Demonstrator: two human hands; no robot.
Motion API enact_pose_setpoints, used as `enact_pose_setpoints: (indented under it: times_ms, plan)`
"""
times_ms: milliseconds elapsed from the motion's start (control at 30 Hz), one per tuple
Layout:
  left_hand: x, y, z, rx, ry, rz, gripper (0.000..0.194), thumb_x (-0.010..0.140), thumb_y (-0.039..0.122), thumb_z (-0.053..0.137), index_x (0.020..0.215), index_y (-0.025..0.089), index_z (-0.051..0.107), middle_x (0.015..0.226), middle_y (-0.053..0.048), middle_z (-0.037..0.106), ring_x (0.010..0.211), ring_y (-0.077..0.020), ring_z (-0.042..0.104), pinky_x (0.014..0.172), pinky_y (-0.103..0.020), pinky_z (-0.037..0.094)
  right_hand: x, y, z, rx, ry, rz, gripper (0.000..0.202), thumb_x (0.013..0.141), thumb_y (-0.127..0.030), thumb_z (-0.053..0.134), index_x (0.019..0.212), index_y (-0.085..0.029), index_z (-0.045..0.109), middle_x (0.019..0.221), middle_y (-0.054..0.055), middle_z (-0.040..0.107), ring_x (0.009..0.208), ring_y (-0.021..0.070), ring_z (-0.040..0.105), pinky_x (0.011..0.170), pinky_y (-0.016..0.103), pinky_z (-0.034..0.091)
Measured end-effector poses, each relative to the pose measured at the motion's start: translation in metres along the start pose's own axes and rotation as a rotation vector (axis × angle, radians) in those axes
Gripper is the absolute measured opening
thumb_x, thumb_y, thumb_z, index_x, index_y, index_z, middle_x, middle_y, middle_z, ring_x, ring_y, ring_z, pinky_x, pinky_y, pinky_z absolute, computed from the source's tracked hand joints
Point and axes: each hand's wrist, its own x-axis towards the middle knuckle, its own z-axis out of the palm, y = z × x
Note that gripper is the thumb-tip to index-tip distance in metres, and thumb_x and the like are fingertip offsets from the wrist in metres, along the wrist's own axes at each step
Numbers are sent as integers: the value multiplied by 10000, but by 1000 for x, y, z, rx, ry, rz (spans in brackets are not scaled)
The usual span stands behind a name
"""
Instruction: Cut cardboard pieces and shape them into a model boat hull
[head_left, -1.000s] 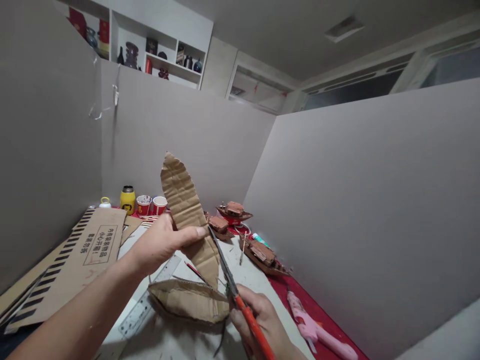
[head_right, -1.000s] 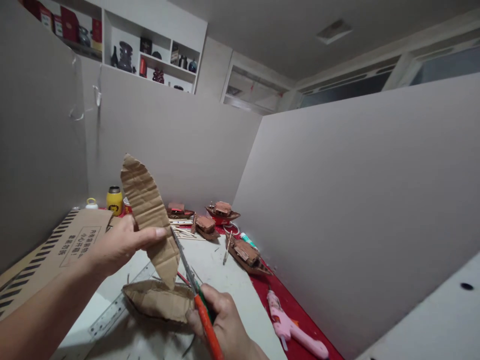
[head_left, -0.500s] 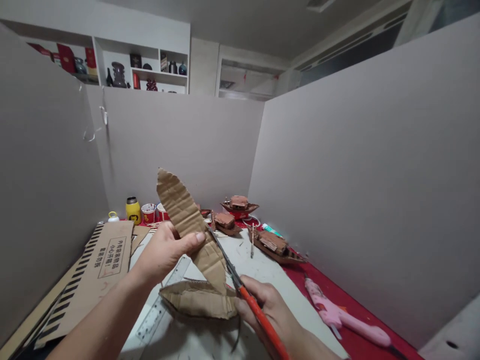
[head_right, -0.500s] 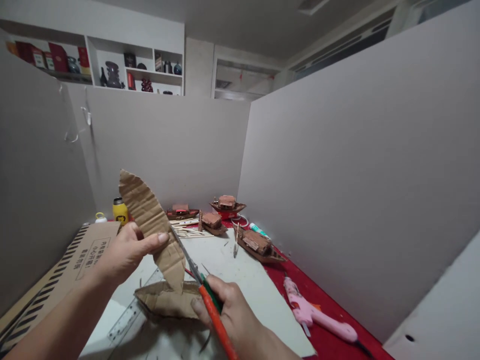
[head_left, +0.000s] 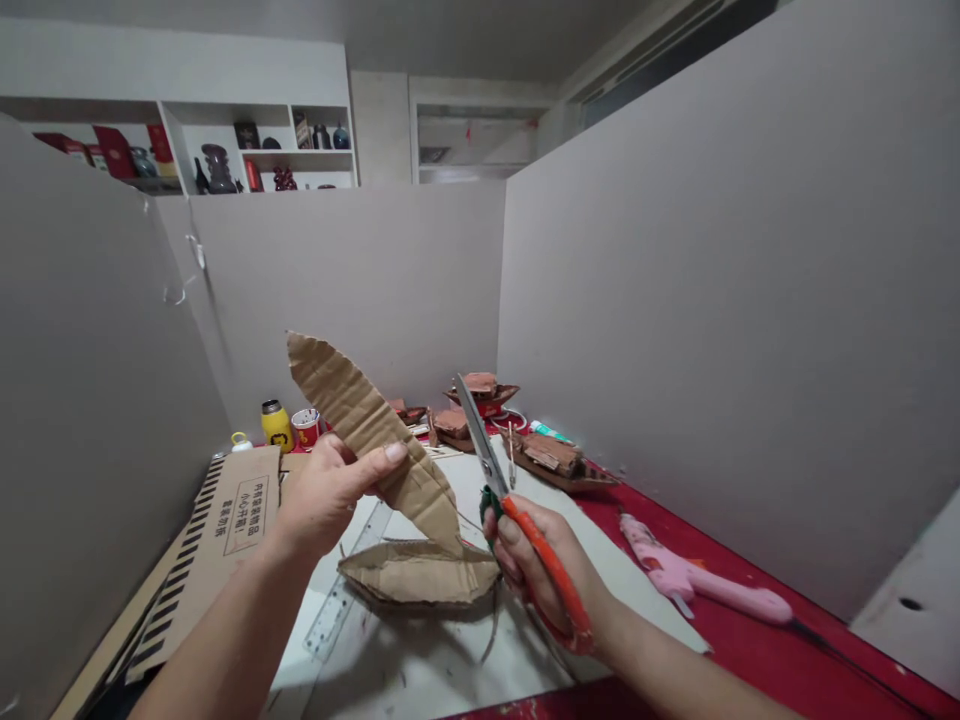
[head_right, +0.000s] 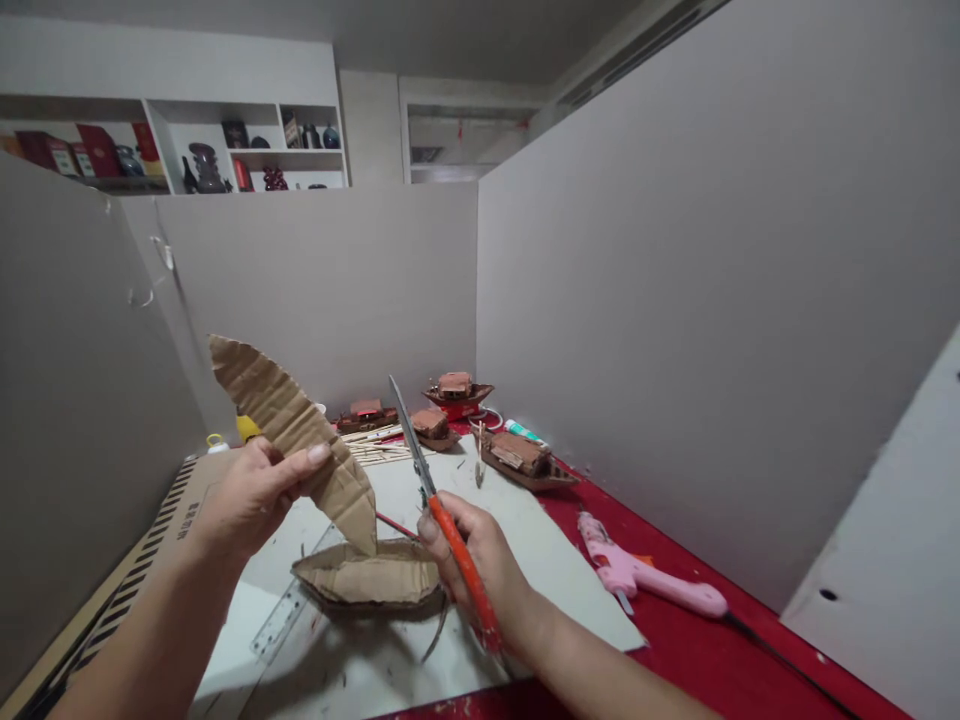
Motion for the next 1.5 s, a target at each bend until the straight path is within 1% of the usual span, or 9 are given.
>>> enact_pose_setpoints:
  times_ms: [200, 300, 400, 567, 700, 933, 1100, 1333, 1500]
  plan:
    - [-1, 9, -3, -12, 140, 105, 222, 691, 295, 813, 766, 114, 707, 679, -36, 709, 556, -137, 643, 479, -221, 537, 1, -10, 0, -295, -166, -164, 496, 869, -697, 407, 793, -207, 434, 654, -37, 399, 569, 126, 335, 506, 252, 310]
    - [-1, 11, -4, 49, 192, 210, 209, 711, 295, 796, 693, 116, 692, 610, -12, 673, 496, -113, 598, 412, -194, 498, 0, -13, -1, -367, -232, -198, 438, 895, -638, 400, 809, -208, 412, 669, -38, 406, 590, 132, 328, 541, 264, 309]
    - [-1, 12, -4, 88, 222, 284, 200, 725, 291, 786, 676, 129, 679, 581, 5, 652, 477, -104, 578, 411, -192, 495, -1, -13, -2, -397, -269, -196, 352, 916, -548, 417, 822, -210, 403, 673, -45, 403, 585, 128, 315, 543, 262, 298]
    - [-1, 10, -2, 107, 224, 317, 174, 737, 291, 778, 719, 143, 688, 593, 6, 654, 487, -106, 582, 433, -199, 511, -1, -7, -2, -426, -238, -167, 263, 882, -403, 510, 754, -219, 374, 653, -54, 385, 574, 118, 312, 527, 252, 280]
    - [-2, 8, -2, 135, 224, 320, 161, 755, 292, 765, 740, 150, 692, 609, 3, 663, 484, -111, 587, 433, -216, 525, 0, -4, -2, -425, -206, -143, 236, 862, -319, 520, 726, -224, 353, 631, -63, 361, 563, 112, 308, 514, 243, 268]
    - [-1, 7, -3, 145, 249, 315, 177, 740, 299, 775, 734, 142, 695, 607, -1, 659, 473, -114, 590, 408, -217, 527, 1, -21, -2, -535, -218, -129, 254, 843, -353, 513, 704, -229, 341, 605, -61, 391, 548, 115, 317, 513, 251, 279]
    - [0, 7, -4, 161, 255, 306, 182, 740, 303, 776, 773, 134, 719, 640, -24, 693, 492, -130, 621, 436, -230, 550, 1, -19, -4, -561, -212, -102, 245, 822, -354, 522, 703, -234, 344, 588, -68, 379, 536, 116, 304, 507, 255, 280]
    - [-1, 8, -3, 155, 231, 324, 134, 757, 284, 767, 741, 158, 726, 616, 5, 681, 480, -110, 604, 417, -205, 542, 3, -23, -5, -627, -178, -128, 253, 810, -377, 513, 703, -241, 328, 585, -69, 375, 535, 124, 309, 521, 259, 284]
    - [-2, 9, -1, 137, 226, 340, 112, 746, 271, 777, 755, 168, 733, 657, 5, 696, 542, -119, 629, 426, -191, 546, 4, -27, -4, -654, -174, -126, 240, 811, -363, 514, 712, -244, 332, 576, -71, 380, 527, 126, 303, 523, 256, 276]
